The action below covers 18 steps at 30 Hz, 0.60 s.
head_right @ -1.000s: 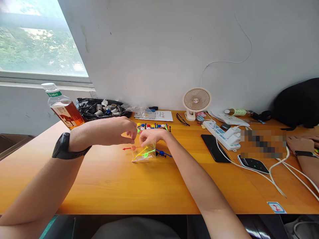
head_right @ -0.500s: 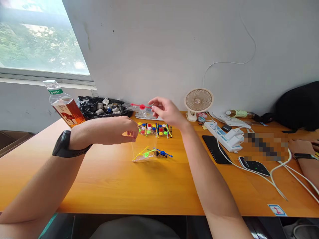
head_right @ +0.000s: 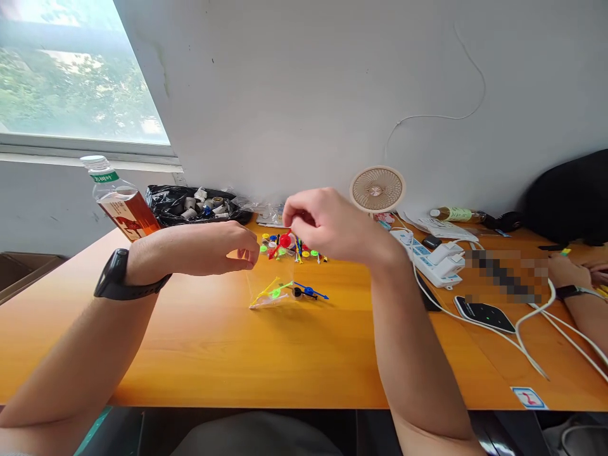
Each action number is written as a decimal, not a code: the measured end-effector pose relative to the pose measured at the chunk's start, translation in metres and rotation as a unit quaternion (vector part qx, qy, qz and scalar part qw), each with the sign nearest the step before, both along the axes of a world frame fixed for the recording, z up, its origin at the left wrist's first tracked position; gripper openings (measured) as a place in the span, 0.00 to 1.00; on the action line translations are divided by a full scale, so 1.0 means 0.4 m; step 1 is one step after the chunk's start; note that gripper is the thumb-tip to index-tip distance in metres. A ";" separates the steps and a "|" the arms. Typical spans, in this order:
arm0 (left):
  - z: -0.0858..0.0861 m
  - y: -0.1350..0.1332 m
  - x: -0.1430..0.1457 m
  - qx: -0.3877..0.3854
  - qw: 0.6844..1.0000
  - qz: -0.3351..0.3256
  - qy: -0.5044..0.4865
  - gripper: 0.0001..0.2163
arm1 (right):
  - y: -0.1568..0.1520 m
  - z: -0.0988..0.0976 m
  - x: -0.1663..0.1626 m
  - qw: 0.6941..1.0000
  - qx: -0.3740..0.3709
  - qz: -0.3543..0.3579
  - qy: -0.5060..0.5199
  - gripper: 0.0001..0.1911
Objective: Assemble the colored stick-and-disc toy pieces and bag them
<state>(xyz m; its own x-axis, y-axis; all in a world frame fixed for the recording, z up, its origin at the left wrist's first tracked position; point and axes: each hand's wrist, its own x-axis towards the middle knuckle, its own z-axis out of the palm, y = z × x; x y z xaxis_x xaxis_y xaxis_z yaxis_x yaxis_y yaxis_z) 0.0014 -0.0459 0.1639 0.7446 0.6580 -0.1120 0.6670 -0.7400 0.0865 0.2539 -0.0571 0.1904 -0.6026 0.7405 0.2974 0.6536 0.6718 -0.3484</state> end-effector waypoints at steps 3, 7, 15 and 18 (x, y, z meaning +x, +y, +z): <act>0.007 -0.005 0.004 -0.015 1.000 0.011 0.005 0.09 | -0.005 -0.017 -0.036 0.999 -0.007 0.028 -0.025 0.09; 0.014 -0.010 0.007 -0.032 0.999 0.014 0.012 0.11 | -0.017 -0.035 -0.070 0.997 -0.017 0.059 -0.051 0.10; 0.002 -0.002 0.002 -0.005 1.000 0.001 0.011 0.08 | 0.002 -0.074 -0.090 0.982 -0.106 0.101 -0.119 0.13; 0.001 -0.001 0.000 -0.005 1.000 -0.001 0.011 0.08 | 0.015 -0.081 -0.086 0.978 -0.115 0.080 -0.153 0.13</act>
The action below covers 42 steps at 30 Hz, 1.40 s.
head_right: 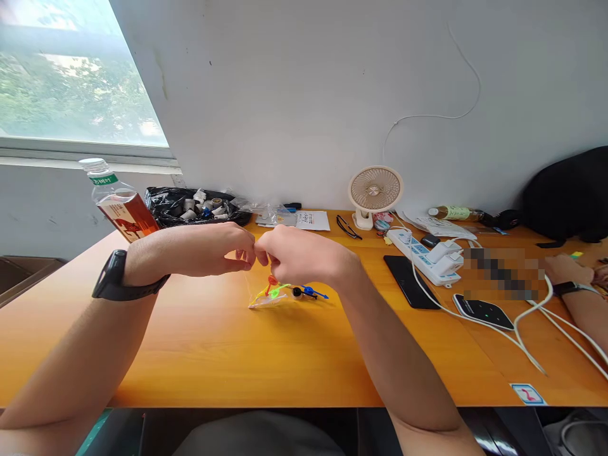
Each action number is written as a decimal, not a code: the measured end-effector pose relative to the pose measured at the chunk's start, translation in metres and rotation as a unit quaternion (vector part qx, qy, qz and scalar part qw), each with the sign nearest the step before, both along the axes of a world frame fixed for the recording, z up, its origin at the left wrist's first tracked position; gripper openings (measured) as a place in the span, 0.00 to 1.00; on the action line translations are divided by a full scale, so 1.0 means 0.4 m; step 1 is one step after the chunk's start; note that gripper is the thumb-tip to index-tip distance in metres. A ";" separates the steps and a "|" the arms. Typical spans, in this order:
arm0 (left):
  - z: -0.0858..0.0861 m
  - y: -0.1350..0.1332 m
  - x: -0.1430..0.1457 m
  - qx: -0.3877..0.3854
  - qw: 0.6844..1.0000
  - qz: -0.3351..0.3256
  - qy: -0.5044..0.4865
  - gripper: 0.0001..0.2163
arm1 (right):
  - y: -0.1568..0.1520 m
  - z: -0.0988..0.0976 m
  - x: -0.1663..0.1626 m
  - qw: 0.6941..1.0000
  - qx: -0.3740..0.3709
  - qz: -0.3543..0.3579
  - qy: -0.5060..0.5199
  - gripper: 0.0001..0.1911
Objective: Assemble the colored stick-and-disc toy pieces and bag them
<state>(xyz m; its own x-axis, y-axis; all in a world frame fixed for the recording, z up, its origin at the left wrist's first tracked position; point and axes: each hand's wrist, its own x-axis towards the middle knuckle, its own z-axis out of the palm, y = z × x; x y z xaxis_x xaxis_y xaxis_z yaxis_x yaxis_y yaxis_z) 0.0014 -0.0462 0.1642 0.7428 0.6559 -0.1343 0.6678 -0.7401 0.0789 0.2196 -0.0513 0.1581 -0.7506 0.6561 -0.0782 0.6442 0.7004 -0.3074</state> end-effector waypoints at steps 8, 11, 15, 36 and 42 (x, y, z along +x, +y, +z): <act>0.007 -0.007 0.007 0.002 1.000 0.008 0.000 0.09 | -0.015 0.015 0.005 0.996 0.029 -0.060 -0.068 0.07; 0.007 -0.006 0.006 0.006 1.000 0.004 -0.003 0.09 | -0.024 0.025 0.017 0.996 0.025 -0.056 -0.063 0.11; 0.015 -0.007 -0.006 0.017 0.999 0.004 -0.035 0.10 | -0.024 0.036 0.033 0.998 0.035 -0.031 -0.039 0.06; 0.047 -0.009 -0.064 0.056 0.996 0.072 -0.016 0.10 | 0.001 0.016 0.010 0.994 0.102 0.000 0.029 0.11; 0.044 -0.016 -0.048 0.039 0.997 0.062 -0.020 0.11 | 0.000 0.001 0.005 0.997 0.072 -0.005 -0.011 0.10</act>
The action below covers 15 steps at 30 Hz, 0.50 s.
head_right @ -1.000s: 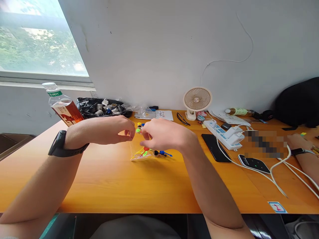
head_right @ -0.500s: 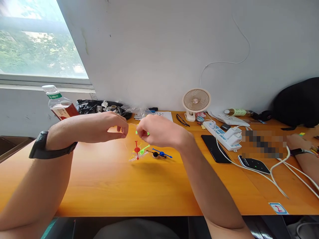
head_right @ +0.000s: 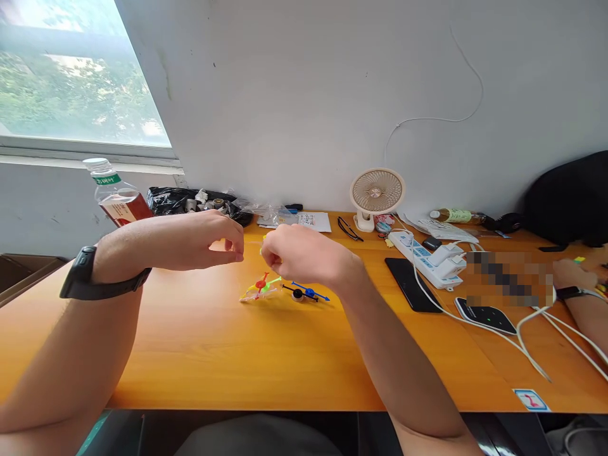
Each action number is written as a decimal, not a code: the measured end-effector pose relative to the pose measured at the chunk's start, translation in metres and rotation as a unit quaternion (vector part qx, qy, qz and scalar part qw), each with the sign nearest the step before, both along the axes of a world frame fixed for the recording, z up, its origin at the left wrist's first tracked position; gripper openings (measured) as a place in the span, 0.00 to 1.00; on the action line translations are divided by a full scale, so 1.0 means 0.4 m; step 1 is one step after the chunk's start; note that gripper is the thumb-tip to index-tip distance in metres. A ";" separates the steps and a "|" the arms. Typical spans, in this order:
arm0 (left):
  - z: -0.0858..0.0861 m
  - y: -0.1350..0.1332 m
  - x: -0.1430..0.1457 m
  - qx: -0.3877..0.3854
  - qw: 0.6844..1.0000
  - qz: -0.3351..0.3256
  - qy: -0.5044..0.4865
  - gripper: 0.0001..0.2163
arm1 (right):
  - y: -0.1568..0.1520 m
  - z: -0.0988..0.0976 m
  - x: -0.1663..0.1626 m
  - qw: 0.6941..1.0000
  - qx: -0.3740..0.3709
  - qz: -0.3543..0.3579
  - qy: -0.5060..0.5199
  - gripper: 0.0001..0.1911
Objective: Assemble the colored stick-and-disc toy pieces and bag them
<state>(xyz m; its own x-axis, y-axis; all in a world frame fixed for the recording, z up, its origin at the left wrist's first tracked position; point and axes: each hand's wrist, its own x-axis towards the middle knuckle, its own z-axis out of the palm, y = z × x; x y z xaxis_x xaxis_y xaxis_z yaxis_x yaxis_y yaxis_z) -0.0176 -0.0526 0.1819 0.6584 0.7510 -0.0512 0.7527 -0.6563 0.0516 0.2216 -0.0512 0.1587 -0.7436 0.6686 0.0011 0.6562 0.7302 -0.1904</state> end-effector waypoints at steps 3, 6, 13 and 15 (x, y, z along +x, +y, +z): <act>-0.001 -0.002 0.007 -0.010 1.000 -0.011 -0.001 0.11 | -0.001 -0.008 -0.010 1.000 0.004 0.010 0.003 0.08; -0.007 0.003 0.010 -0.013 1.000 -0.024 0.001 0.12 | -0.001 -0.014 -0.020 1.000 -0.021 0.018 -0.008 0.10; -0.029 0.017 0.012 -0.011 0.999 -0.033 0.005 0.10 | 0.016 -0.017 -0.030 0.994 -0.100 0.047 -0.003 0.14; -0.030 0.018 0.011 -0.007 0.999 -0.035 0.003 0.10 | 0.020 -0.016 -0.028 0.992 -0.114 0.055 -0.002 0.13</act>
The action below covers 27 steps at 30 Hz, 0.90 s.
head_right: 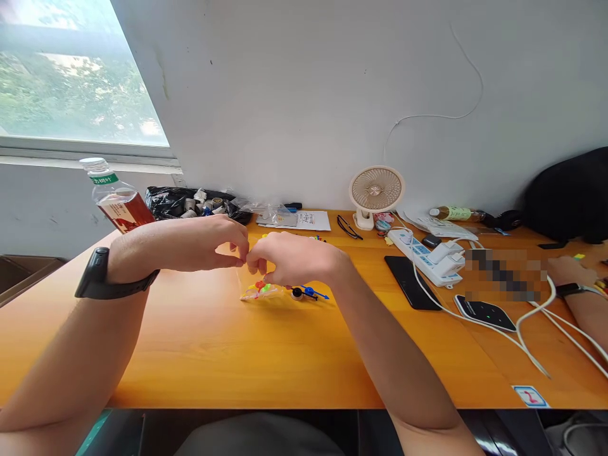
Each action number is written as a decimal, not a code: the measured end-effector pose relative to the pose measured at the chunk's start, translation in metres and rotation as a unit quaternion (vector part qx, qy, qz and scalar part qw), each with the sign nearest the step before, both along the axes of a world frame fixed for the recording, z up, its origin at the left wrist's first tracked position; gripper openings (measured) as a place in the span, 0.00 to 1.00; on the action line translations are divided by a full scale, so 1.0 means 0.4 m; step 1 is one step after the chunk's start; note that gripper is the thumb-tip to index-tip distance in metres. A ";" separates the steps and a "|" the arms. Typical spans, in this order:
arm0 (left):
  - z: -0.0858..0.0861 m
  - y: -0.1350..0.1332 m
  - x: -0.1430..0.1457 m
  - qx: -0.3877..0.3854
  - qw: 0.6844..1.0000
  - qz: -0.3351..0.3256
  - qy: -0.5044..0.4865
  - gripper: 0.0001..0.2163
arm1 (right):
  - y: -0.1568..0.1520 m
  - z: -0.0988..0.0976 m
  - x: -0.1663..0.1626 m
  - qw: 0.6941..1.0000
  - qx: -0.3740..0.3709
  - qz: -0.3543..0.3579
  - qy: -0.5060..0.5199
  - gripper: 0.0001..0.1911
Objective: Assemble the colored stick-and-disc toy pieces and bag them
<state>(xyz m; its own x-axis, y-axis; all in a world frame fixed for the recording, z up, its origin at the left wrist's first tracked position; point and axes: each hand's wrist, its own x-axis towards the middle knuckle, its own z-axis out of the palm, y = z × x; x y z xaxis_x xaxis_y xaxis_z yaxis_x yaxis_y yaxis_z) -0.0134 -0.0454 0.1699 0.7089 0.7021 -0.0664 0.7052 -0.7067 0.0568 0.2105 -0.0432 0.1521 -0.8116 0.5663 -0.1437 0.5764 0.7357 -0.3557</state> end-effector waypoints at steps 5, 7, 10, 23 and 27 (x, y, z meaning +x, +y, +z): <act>0.003 0.000 -0.002 0.001 1.000 -0.001 -0.003 0.09 | -0.006 -0.002 0.001 0.999 0.015 -0.027 -0.034 0.07; 0.004 0.000 -0.001 -0.004 1.000 0.004 0.006 0.09 | -0.010 -0.007 -0.002 0.996 -0.017 -0.051 -0.077 0.08; 0.005 -0.001 0.004 -0.006 1.000 0.004 0.022 0.10 | -0.006 -0.015 -0.003 0.989 -0.068 -0.059 -0.121 0.08; 0.005 -0.004 0.004 -0.003 1.000 0.004 0.022 0.10 | 0.008 -0.002 0.003 0.983 -0.171 0.003 -0.061 0.21; 0.006 -0.002 0.002 -0.007 1.000 0.007 0.022 0.10 | 0.016 -0.012 0.010 0.985 -0.144 -0.013 -0.089 0.15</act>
